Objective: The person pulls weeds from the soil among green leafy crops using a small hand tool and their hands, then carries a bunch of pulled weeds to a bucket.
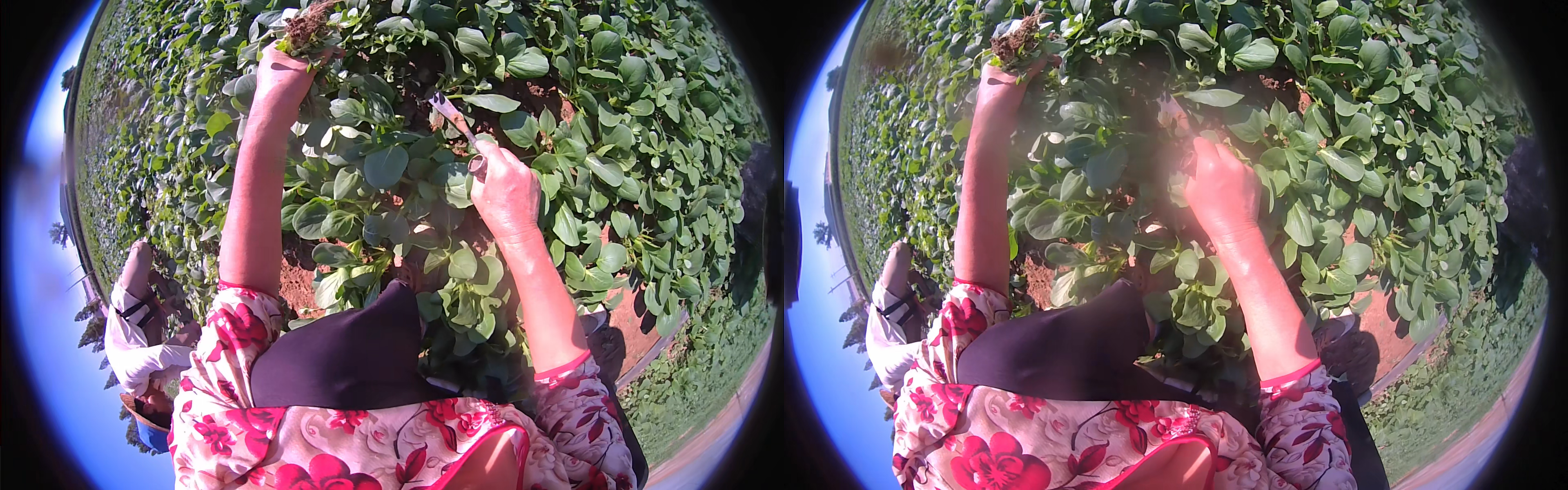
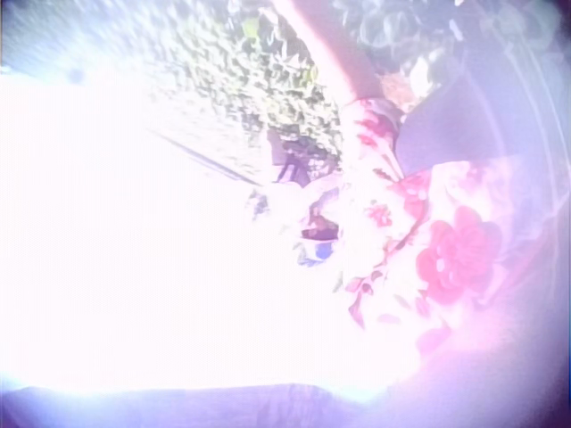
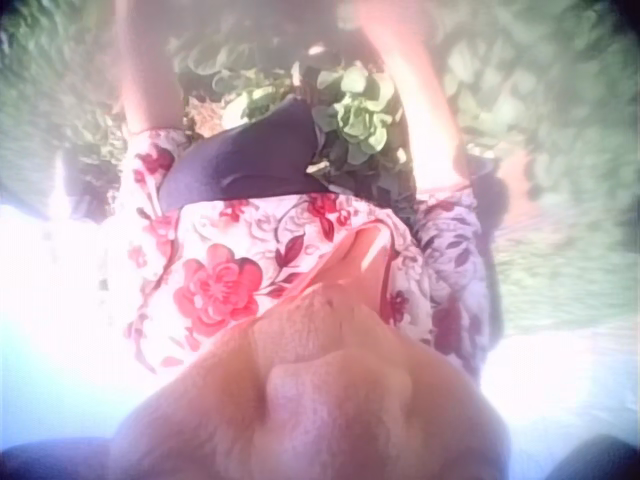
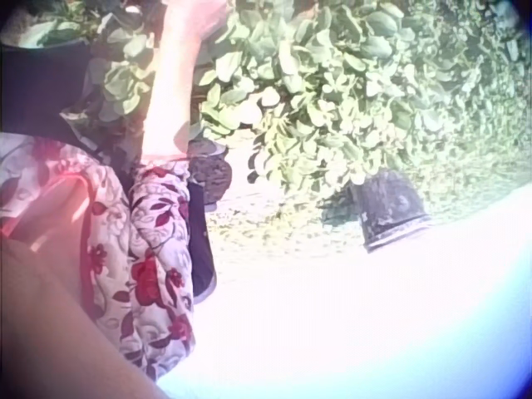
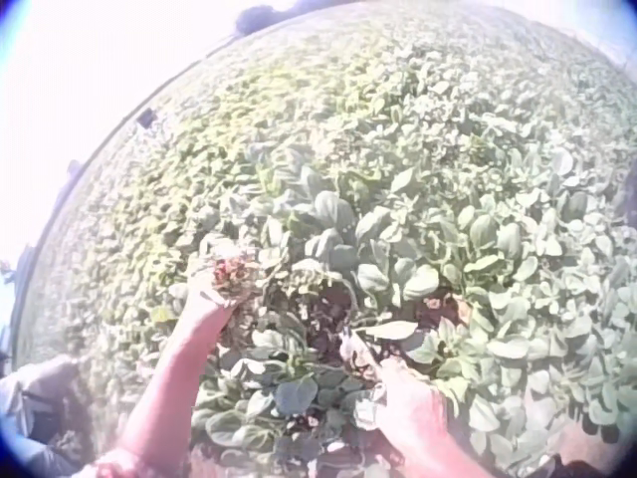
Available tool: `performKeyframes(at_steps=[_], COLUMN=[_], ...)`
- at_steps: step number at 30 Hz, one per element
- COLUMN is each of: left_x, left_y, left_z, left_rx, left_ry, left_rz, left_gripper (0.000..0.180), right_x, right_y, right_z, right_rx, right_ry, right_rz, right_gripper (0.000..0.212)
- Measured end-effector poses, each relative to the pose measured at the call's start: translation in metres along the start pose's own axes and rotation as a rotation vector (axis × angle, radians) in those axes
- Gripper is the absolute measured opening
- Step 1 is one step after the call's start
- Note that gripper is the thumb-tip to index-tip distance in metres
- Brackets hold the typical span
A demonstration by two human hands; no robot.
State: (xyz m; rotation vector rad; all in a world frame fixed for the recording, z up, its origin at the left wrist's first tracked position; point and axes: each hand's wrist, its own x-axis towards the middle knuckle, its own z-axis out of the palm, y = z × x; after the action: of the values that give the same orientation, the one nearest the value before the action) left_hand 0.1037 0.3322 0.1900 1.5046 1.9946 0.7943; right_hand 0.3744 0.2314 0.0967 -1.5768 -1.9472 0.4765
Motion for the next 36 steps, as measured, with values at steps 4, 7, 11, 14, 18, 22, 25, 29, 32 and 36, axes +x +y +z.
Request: performKeyframes(at_steps=[4, 7, 11, 14, 18, 22, 25, 29, 32, 36], left_x=[0.02, -0.002, 0.002, 0.008, 0.012, 0.018, 0.027, 0.026, 0.03, 0.041], left_y=[-0.021, 0.009, 0.0, -0.024, -0.031, -0.025, -0.041, -0.067, -0.076, -0.092], left_z=[0.041, 0.073, 0.098, 0.103, 0.105, 0.102, 0.077, 0.067, 0.071, 0.087], left_rx=[0.054, 0.26, 0.747, 0.889, 0.94, 0.864, 0.669, 0.302, 0.238, 0.31], left_ry=[-0.03, -0.091, -0.281, -0.341, -0.349, -0.387, -0.504, -0.509, -0.516, -0.453], left_rz=[0.263, 0.218, 0.323, 0.292, 0.254, 0.128, -0.021, -0.096, -0.064, -0.002], left_gripper=[0.023, 0.028, 0.02, 0.016, 0.018, 0.022, 0.033, 0.046, 0.05, 0.035], right_x=[-0.001, 0.004, 0.013, 0.021, 0.038, 0.048, 0.043, 0.024, 0.021, 0.033], right_y=[-0.009, -0.011, -0.017, -0.021, -0.03, -0.035, -0.046, -0.04, -0.038, -0.044], right_z=[-0.005, -0.002, 0.007, 0.013, 0.037, 0.069, 0.06, 0.019, 0.008, 0.018], right_rx=[0.036, 0.05, 0.091, 0.06, 0.061, -0.114, -0.083, -0.061, -0.022, -0.025], right_ry=[0.007, -0.099, -0.066, -0.219, -0.273, -0.151, -0.191, -0.241, -0.276, -0.264], right_rz=[0.05, 0.056, 0.02, 0.125, 0.151, -0.11, -0.166, -0.024, 0.068, 0.165], right_gripper=[0.022, 0.021, 0.014, 0.026, 0.024, 0.015, 0.014, 0.018, 0.014, 0.011])
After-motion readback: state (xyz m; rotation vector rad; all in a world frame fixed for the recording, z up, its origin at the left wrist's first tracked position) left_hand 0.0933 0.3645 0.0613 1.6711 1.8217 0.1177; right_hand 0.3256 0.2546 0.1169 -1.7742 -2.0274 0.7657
